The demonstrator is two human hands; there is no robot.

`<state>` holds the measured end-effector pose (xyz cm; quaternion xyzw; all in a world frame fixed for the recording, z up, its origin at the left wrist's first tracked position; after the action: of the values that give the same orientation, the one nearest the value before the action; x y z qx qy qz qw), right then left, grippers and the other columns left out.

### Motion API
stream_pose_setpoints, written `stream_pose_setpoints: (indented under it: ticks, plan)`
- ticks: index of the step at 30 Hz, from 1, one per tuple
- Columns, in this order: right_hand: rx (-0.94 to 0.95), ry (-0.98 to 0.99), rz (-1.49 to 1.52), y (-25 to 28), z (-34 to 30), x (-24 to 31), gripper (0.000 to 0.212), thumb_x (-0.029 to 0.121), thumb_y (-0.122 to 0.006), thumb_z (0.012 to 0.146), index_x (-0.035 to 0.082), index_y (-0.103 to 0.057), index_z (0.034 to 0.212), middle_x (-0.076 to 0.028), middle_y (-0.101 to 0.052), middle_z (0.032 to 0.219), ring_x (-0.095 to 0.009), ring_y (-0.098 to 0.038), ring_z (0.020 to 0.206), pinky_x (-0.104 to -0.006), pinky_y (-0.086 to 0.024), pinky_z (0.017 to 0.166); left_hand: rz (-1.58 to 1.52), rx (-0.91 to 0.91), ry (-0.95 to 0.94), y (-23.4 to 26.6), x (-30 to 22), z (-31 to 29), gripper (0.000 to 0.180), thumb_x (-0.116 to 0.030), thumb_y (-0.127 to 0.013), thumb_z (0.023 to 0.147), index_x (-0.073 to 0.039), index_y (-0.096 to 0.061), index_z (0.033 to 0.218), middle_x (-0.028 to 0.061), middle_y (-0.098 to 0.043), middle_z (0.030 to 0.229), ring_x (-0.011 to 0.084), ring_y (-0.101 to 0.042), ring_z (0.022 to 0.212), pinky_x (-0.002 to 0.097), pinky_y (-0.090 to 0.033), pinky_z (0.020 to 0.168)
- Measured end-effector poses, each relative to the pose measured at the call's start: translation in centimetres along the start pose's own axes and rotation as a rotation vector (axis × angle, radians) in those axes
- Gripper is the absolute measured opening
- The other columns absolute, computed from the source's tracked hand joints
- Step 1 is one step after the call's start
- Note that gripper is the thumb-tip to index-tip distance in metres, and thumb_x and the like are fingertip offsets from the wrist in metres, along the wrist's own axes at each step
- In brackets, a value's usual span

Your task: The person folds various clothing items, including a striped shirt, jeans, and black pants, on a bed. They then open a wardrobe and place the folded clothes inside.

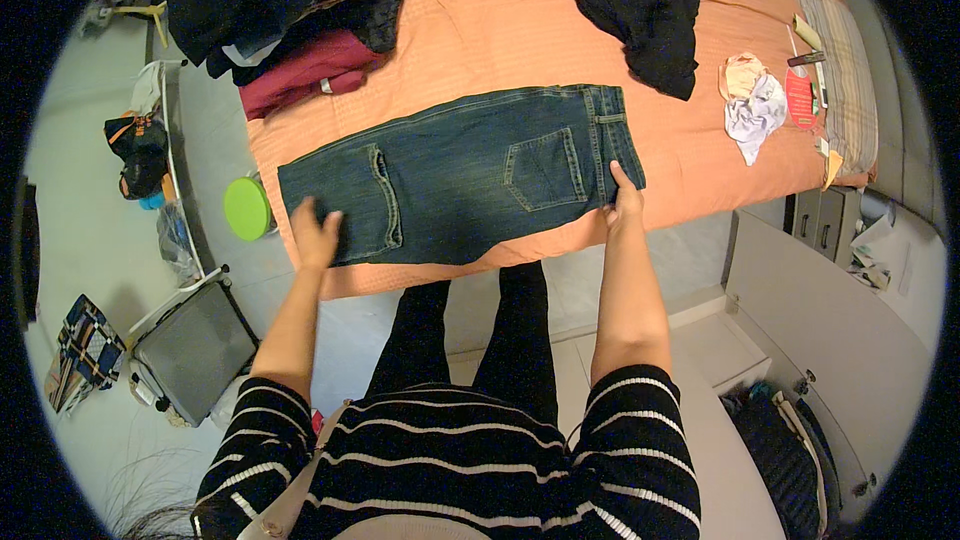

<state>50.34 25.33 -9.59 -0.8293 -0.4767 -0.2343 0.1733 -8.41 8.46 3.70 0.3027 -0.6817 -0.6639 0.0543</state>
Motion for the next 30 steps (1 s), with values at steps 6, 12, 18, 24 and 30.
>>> stream_pose_setpoints:
  ticks: [6,12,18,24,30]
  plan:
    - [0.043,-0.05,0.056,-1.2,-2.9,-2.2,0.033,0.03,-0.065,0.086,0.008,-0.059,0.109,-0.008,-0.065,0.104,-0.022,-0.064,0.086,-0.034,-0.055,0.068,0.214,0.476,0.36,-7.0,-11.6,-2.2,0.095,-0.05,-0.069,0.075,-0.007,-0.022,0.144,0.0225,-0.021,0.148,0.0406,-0.021,0.136,0.049,-0.029,0.107]
    - [0.026,-0.079,-0.028,-1.0,-1.8,-3.8,0.037,0.036,-0.065,0.085,0.007,-0.059,0.107,-0.006,-0.065,0.101,-0.021,-0.063,0.082,-0.0328,-0.053,0.064,0.09,0.293,0.257,-9.7,-3.8,-0.8,0.072,-0.006,-0.059,0.08,-0.004,-0.025,0.143,0.0214,-0.031,0.145,0.0357,-0.035,0.131,0.0445,-0.041,0.1]
    - [-0.017,-0.059,-0.036,-0.6,-2.1,-3.7,0.035,0.043,-0.068,0.082,0.011,-0.062,0.096,-0.002,-0.066,0.086,-0.017,-0.06,0.067,-0.0266,-0.042,0.047,-0.865,0.37,0.548,6.0,6.5,-0.2,0.072,0.009,-0.045,0.067,-0.015,-0.048,0.134,0.007,-0.06,0.109,0.0113,-0.051,0.069,0.0239,-0.044,0.061]
    - [0.02,-0.119,-0.118,-0.1,-0.8,-4.3,0.041,0.039,-0.063,0.085,0.009,-0.058,0.112,-0.006,-0.063,0.107,-0.021,-0.061,0.086,-0.0334,-0.046,0.064,-0.778,0.181,0.588,21.8,17.1,-0.6,0.07,0.012,-0.043,0.069,-0.001,-0.038,0.138,0.011,-0.059,0.117,0.0209,-0.06,0.097,0.0278,-0.048,0.08]
    - [0.014,-0.086,-0.02,-1.5,-1.2,-4.0,0.052,0.037,-0.06,0.088,0.005,-0.048,0.129,-0.011,-0.051,0.132,-0.03,-0.05,0.116,-0.0447,-0.041,0.099,-0.241,0.178,0.173,10.3,9.8,1.8,0.075,0.01,-0.045,0.067,-0.006,-0.035,0.14,0.0201,-0.054,0.126,0.0285,-0.059,0.105,0.0331,-0.046,0.088]
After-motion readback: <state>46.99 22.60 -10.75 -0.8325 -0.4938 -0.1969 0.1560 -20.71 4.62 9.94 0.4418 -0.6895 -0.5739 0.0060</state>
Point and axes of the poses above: each hand's wrist, its own z-axis towards the middle knuckle, its own y-axis out of the back of the hand, x = y × z, the point moved 10 cm from there along z, towards the middle knuckle
